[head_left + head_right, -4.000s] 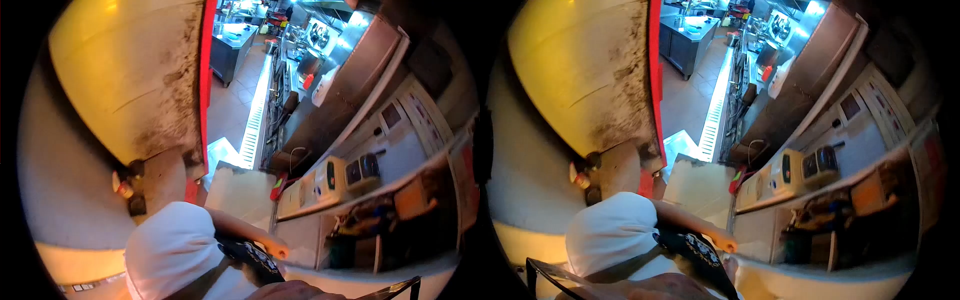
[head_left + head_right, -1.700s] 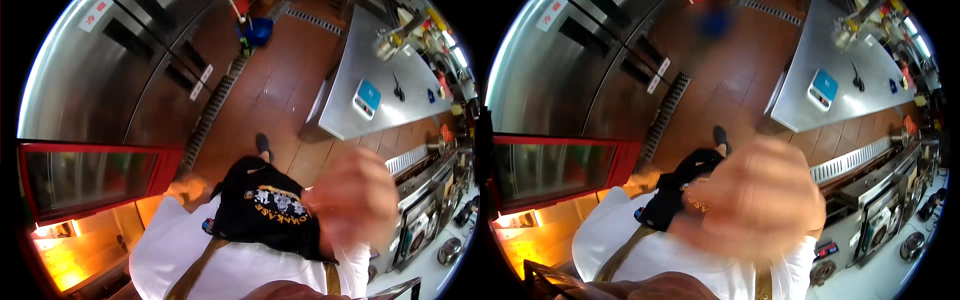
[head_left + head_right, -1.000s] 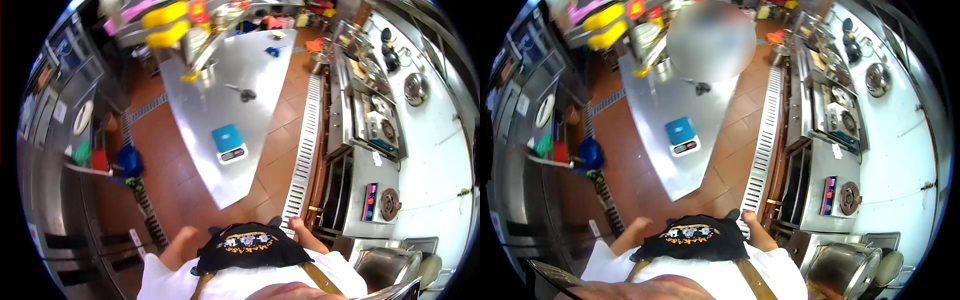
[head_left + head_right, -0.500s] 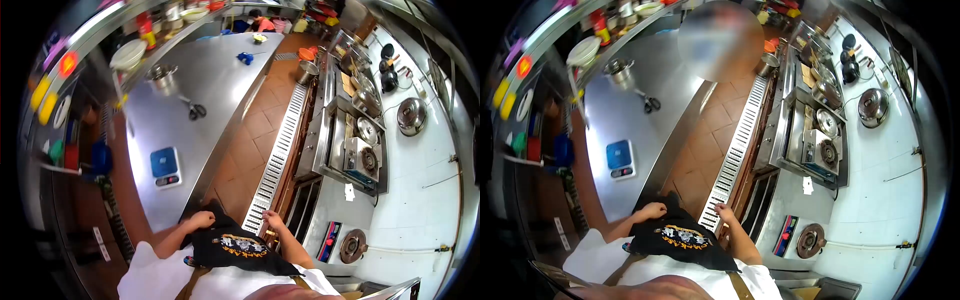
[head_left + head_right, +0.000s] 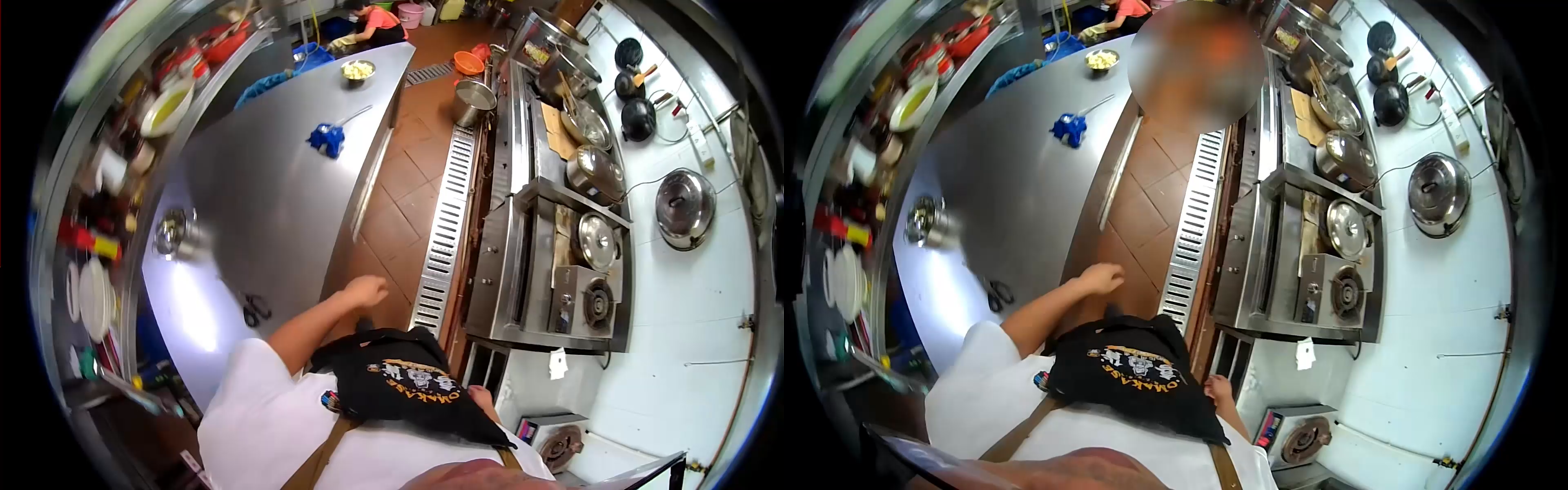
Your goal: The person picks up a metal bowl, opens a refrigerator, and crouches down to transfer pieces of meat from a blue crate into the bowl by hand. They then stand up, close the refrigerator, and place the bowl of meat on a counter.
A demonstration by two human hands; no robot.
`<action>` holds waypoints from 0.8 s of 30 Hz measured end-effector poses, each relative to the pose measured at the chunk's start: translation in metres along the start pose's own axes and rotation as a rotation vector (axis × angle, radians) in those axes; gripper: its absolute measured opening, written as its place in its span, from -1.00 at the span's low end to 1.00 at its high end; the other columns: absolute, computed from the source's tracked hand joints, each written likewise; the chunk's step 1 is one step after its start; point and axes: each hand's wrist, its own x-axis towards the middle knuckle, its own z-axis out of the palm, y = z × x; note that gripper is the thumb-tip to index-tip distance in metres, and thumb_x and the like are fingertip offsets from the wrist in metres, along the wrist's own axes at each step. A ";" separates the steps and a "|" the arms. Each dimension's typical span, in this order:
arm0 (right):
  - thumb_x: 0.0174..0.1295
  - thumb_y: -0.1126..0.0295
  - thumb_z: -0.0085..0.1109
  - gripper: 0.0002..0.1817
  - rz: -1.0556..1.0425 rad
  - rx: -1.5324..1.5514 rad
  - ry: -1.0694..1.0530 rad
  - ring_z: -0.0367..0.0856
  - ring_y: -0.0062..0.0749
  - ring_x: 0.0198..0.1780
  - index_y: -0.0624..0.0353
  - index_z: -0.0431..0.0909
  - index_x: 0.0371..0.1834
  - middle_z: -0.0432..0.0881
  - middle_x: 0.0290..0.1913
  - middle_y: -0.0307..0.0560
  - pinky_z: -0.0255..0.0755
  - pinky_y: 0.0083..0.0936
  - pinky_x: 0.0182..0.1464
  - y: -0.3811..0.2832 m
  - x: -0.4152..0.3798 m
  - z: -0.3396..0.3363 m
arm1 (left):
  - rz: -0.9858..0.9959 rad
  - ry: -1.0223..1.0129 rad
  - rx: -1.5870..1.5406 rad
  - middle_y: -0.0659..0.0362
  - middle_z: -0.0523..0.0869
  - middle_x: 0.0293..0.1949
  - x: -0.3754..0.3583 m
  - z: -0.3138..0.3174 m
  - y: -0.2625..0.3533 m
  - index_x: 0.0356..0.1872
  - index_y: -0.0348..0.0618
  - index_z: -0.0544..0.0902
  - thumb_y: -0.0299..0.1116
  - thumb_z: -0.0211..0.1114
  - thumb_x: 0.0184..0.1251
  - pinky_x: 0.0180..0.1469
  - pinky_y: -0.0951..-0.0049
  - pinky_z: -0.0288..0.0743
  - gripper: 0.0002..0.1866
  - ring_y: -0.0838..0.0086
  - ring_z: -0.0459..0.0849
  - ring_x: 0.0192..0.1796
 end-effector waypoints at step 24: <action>0.35 0.49 0.01 -0.79 -0.538 -0.093 -0.089 0.51 -0.50 -0.53 0.27 0.51 0.00 0.59 -0.44 -0.13 0.38 -0.57 -0.52 -0.915 0.521 0.053 | 0.027 0.045 -0.500 -0.01 0.74 -0.02 0.556 -0.229 -0.099 0.12 -0.18 0.61 -0.08 0.26 0.38 0.09 0.26 0.54 -0.55 0.11 0.70 0.04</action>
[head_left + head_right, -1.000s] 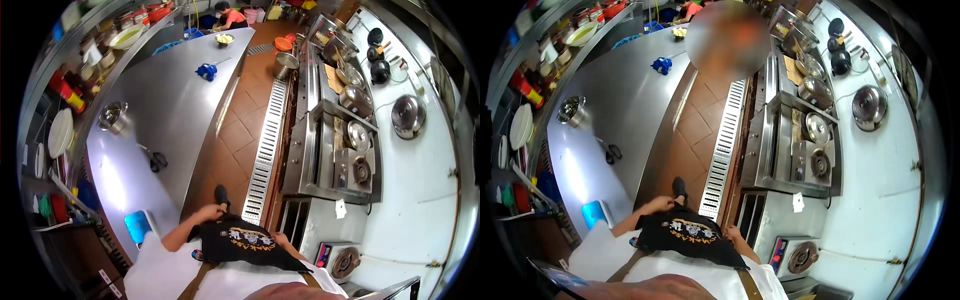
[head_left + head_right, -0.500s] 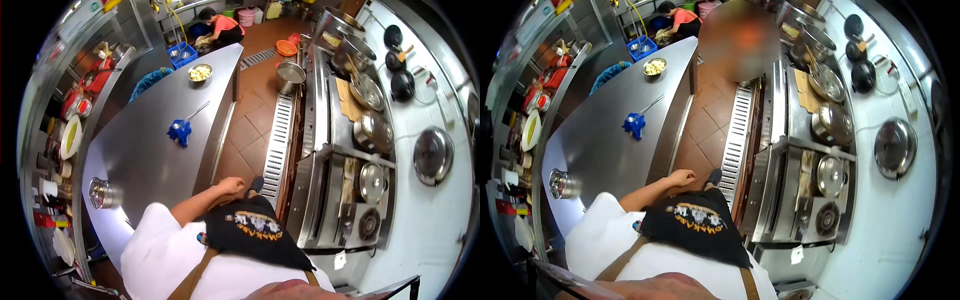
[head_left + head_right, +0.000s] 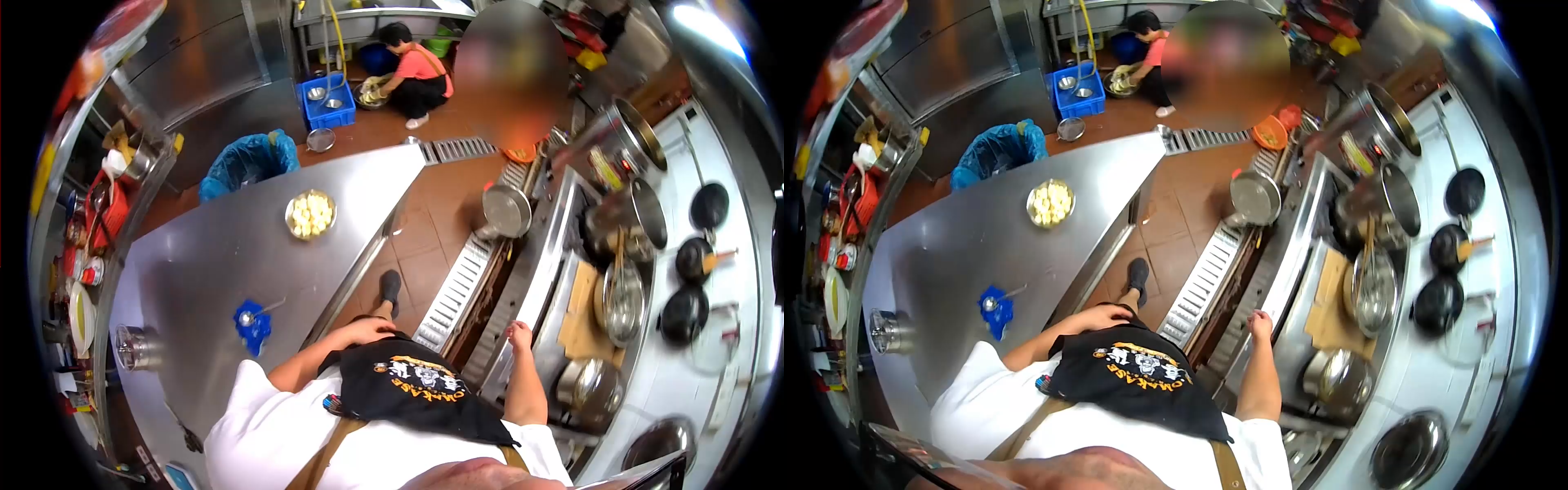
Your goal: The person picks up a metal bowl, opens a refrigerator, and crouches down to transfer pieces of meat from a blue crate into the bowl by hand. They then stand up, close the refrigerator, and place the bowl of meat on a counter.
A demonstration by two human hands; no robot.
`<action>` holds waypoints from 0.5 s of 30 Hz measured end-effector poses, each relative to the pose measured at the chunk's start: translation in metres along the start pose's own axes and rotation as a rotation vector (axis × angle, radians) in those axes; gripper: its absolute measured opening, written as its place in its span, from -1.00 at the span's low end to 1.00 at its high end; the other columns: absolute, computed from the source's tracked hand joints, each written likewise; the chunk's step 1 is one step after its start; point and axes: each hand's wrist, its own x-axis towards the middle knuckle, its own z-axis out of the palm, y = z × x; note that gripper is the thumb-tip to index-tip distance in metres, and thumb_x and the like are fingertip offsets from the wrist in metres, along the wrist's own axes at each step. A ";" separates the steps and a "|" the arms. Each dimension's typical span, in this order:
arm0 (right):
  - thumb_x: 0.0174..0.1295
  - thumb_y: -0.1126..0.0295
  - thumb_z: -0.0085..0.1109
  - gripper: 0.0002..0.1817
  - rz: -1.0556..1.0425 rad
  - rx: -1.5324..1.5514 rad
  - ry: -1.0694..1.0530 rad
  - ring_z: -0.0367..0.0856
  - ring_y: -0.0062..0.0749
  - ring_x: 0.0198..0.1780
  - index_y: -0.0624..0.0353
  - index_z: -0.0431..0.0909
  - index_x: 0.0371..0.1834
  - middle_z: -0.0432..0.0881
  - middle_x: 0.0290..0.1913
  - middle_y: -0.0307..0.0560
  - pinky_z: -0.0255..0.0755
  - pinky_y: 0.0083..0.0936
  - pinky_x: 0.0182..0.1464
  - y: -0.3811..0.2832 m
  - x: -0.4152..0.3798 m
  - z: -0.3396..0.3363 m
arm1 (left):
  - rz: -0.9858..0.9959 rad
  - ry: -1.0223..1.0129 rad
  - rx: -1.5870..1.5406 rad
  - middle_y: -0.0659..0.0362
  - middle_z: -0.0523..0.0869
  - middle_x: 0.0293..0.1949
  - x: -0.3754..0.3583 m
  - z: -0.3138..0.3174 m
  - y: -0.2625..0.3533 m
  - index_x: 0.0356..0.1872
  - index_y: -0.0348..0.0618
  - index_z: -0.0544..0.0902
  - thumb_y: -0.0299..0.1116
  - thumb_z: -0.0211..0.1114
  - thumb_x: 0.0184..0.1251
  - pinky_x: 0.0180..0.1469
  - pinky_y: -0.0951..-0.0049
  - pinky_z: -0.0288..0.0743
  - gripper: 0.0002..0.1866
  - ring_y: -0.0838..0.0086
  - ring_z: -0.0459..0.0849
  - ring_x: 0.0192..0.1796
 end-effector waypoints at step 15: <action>0.54 0.11 -0.09 -0.52 0.052 0.080 -0.648 0.46 -0.53 0.25 0.17 0.42 0.36 0.56 0.23 -0.14 0.29 -0.57 0.32 -0.265 0.126 0.173 | -0.083 -0.050 -0.010 0.03 0.76 -0.05 0.458 -0.271 0.072 0.04 -0.21 0.66 -0.15 0.29 0.35 0.05 0.37 0.56 -0.61 0.35 0.72 0.00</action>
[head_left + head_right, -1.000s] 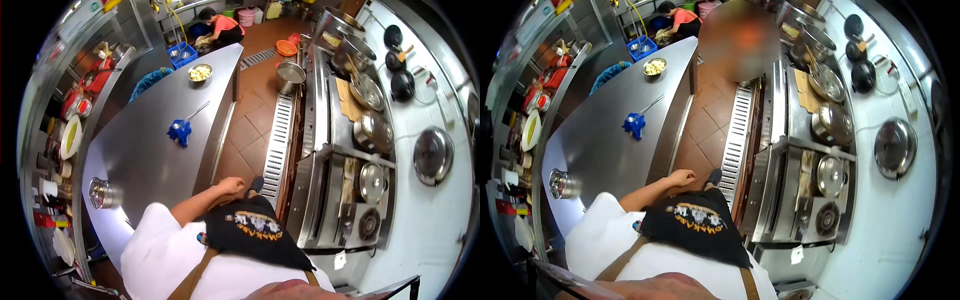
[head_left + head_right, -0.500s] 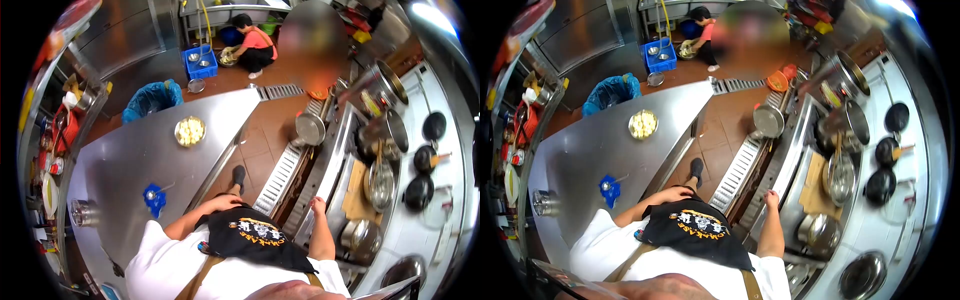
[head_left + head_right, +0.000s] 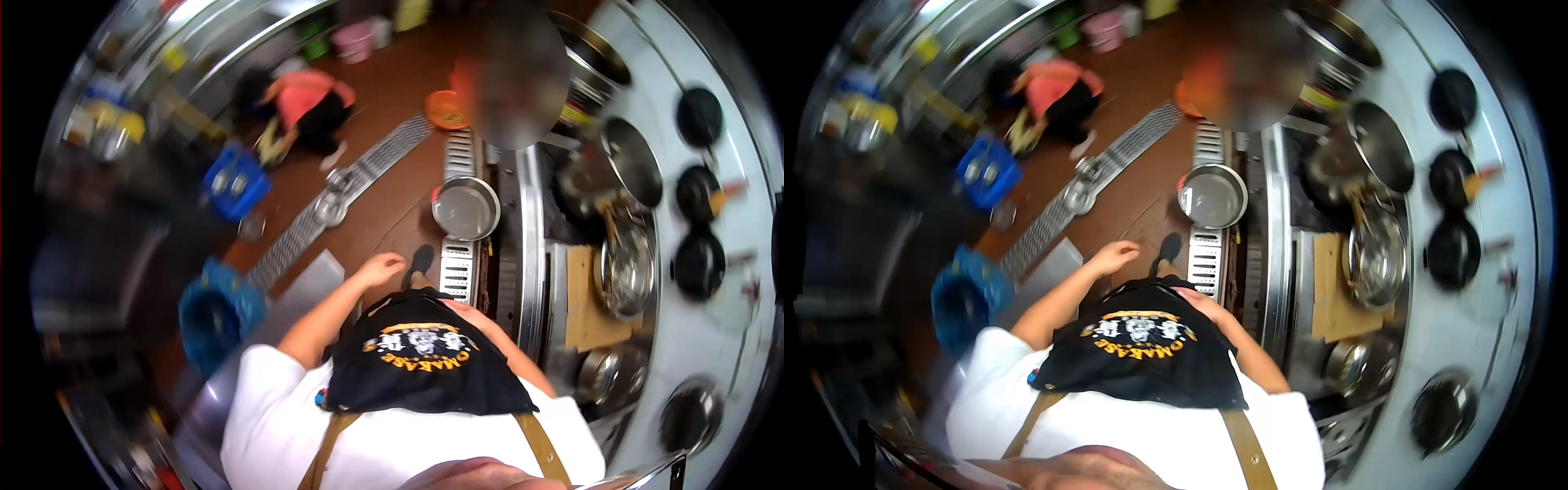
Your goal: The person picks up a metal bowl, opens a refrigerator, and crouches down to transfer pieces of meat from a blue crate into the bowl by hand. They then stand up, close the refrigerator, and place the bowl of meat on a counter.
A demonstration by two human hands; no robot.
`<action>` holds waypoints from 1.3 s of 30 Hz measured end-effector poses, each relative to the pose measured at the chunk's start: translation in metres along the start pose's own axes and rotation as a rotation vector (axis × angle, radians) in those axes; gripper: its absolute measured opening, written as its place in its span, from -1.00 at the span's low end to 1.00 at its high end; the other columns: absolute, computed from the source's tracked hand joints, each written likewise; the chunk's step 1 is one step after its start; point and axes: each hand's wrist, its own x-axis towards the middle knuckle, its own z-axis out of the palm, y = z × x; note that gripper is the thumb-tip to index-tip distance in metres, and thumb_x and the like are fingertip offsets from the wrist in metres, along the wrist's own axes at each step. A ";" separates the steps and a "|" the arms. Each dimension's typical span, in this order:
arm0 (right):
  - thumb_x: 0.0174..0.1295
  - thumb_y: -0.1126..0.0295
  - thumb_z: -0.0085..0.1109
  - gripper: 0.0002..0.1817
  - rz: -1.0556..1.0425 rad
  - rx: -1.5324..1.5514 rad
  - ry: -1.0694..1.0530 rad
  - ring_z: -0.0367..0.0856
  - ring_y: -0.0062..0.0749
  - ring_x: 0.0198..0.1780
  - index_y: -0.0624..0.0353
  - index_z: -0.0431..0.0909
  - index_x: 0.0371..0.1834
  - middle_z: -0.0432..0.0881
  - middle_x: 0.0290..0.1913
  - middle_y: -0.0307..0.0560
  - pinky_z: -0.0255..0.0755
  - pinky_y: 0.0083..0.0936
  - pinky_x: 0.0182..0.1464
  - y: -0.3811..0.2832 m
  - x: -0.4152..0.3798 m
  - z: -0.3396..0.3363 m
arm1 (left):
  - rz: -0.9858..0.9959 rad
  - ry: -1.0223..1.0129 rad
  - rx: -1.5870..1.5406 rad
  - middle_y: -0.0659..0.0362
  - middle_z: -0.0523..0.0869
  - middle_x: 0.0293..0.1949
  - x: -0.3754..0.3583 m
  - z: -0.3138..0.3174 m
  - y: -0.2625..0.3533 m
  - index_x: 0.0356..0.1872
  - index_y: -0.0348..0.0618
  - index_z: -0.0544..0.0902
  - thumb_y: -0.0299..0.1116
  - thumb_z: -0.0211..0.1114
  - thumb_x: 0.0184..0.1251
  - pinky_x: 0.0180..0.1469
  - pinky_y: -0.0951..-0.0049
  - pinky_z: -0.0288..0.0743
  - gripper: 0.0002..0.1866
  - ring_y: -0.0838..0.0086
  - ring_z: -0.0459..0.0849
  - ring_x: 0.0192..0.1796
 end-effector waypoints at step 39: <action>0.47 0.19 -0.11 -0.57 -0.742 1.063 1.685 0.41 -0.41 0.29 0.01 0.36 0.34 0.62 0.20 -0.30 0.23 -0.25 0.18 -0.394 0.328 -0.668 | -0.723 0.302 -0.489 0.20 0.63 -0.42 0.460 -0.393 -0.126 -0.21 -0.08 0.57 -0.22 0.15 0.46 -0.44 0.44 0.45 -0.83 0.46 0.63 -0.39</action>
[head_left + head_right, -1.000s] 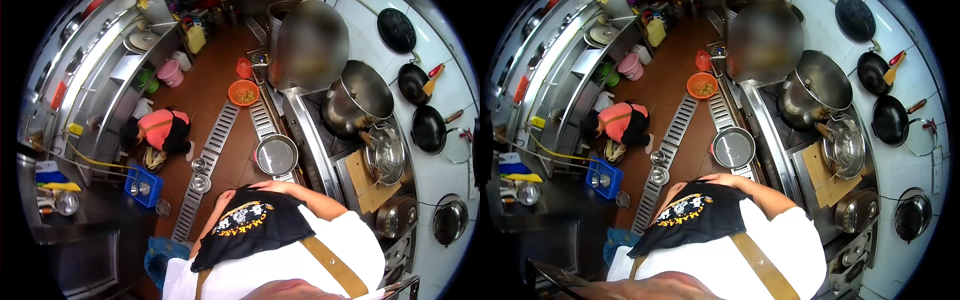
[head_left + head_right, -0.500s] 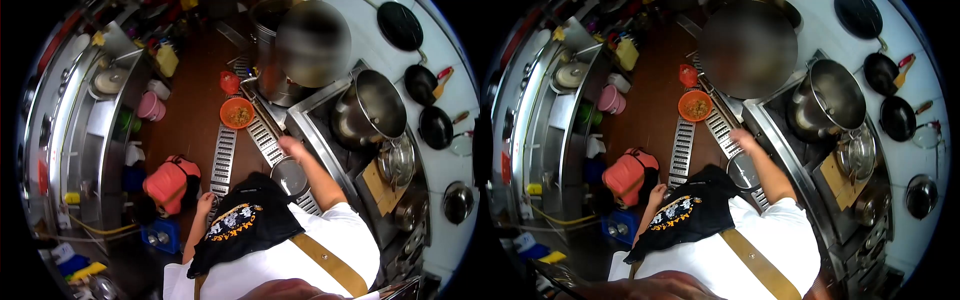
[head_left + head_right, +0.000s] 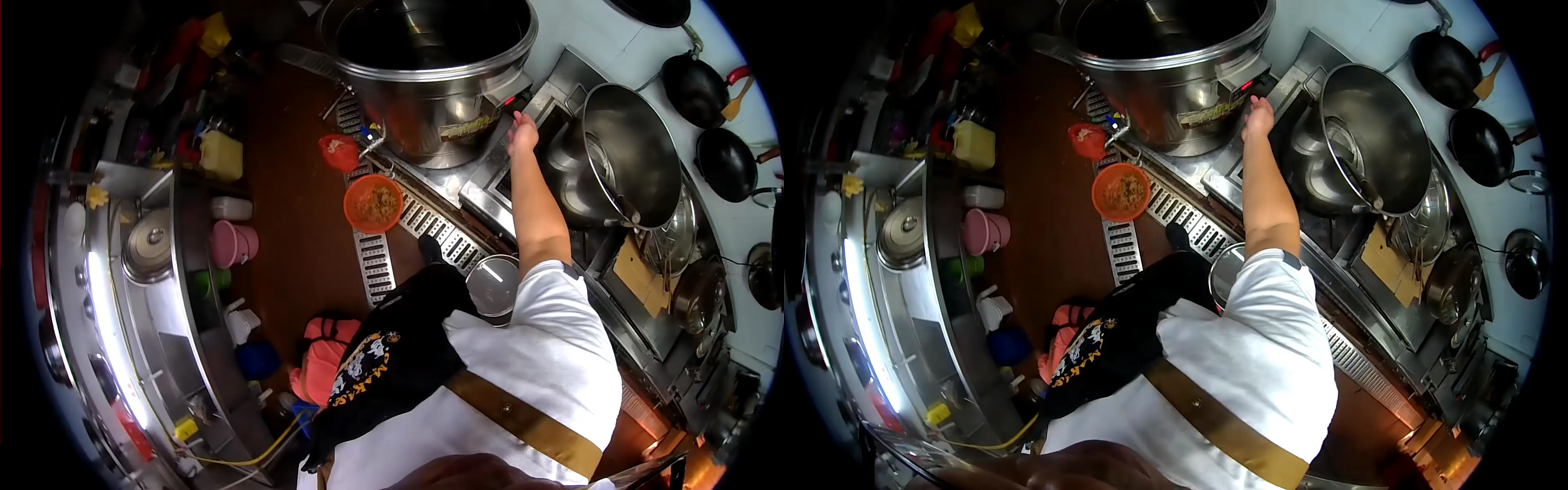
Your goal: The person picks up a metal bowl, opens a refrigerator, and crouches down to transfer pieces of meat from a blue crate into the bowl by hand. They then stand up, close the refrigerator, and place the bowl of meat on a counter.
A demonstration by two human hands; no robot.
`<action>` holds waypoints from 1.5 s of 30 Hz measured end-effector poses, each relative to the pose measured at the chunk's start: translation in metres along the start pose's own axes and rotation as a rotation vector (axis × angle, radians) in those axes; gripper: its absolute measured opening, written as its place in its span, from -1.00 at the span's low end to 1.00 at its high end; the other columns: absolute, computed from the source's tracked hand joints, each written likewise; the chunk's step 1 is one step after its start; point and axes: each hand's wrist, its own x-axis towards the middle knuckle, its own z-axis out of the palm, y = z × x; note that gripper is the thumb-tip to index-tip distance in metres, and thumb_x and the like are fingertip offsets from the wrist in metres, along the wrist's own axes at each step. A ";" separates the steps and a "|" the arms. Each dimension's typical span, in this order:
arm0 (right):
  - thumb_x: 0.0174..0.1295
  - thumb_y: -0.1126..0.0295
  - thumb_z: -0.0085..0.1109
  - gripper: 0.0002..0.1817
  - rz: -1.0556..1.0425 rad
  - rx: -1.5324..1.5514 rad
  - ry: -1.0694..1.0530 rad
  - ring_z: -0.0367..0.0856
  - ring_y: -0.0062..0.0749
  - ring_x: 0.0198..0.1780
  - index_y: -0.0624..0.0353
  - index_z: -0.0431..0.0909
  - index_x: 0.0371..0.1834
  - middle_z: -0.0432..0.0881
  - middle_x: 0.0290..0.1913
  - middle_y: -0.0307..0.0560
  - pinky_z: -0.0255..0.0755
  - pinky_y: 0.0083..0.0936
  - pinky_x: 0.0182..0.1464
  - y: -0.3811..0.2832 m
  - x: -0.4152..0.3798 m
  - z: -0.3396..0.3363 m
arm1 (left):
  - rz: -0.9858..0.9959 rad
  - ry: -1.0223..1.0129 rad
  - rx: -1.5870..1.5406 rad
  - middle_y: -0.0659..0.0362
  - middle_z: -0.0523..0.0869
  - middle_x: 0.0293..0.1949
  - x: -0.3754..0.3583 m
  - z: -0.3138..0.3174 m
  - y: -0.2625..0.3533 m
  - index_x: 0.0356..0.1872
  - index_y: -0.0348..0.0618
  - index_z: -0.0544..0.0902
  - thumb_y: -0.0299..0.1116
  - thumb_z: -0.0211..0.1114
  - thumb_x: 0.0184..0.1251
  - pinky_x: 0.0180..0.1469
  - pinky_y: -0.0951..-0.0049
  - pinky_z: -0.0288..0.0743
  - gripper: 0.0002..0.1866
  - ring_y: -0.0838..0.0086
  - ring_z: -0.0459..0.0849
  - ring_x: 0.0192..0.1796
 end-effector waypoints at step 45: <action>0.52 0.36 -0.22 -0.57 -0.678 -0.858 -0.122 0.52 -0.31 0.22 0.33 0.34 0.35 0.46 0.31 0.02 0.36 -0.37 0.32 0.055 0.153 0.037 | 0.427 0.292 0.550 0.02 0.75 -0.39 0.029 0.105 0.189 -0.12 -0.17 0.74 -0.01 0.26 0.31 -0.20 0.28 0.61 -0.59 0.25 0.73 -0.36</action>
